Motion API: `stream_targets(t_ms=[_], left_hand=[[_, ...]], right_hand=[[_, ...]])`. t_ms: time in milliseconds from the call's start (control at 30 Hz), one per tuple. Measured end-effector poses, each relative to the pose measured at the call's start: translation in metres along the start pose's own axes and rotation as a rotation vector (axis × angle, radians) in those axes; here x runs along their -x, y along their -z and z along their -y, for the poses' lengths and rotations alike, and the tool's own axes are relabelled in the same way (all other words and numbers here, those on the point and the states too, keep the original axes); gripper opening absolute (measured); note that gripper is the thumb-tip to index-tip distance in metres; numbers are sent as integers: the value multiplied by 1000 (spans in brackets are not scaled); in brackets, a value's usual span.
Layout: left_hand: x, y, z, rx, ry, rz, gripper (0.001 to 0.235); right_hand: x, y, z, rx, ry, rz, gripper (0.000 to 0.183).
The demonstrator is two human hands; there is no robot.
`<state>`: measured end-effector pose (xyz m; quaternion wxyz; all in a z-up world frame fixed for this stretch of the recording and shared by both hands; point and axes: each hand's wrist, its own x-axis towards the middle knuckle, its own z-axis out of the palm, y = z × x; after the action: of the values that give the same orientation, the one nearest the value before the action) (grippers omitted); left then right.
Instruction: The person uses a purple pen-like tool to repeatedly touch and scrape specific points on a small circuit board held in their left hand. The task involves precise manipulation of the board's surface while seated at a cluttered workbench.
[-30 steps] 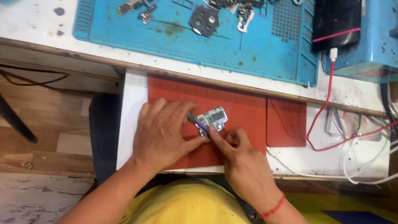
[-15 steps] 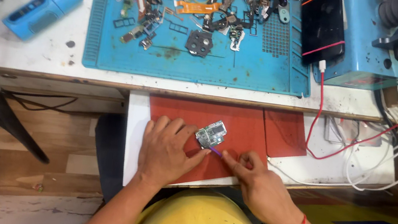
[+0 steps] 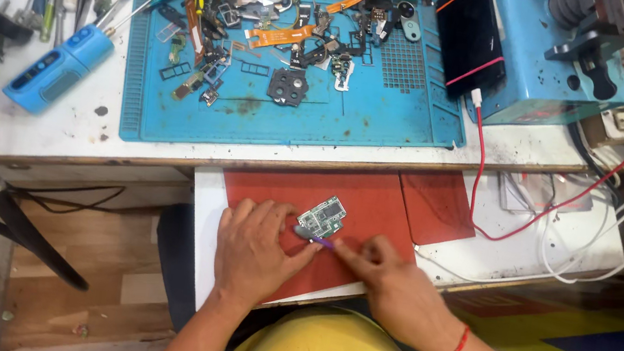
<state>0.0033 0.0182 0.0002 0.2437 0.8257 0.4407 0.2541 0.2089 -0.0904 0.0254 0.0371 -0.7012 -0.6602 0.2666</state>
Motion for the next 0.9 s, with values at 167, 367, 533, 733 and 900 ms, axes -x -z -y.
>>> stream_targets(t_ms=[167, 367, 533, 733, 900], left_hand=[[5, -4, 0, -20, 36, 55, 46], [7, -5, -1, -40, -40, 9, 44], [2, 1, -2, -54, -23, 16, 48], [12, -6, 4, -80, -63, -20, 48], [14, -12, 9, -78, -63, -6, 46]], right_hand=[[15, -3, -10, -26, 47, -40, 73], [11, 0, -6, 11, -93, -103, 73], [5, 0, 0, 38, -44, -145, 68], [8, 0, -1, -6, -2, -103, 66], [9, -5, -12, -2, -7, -68, 70]])
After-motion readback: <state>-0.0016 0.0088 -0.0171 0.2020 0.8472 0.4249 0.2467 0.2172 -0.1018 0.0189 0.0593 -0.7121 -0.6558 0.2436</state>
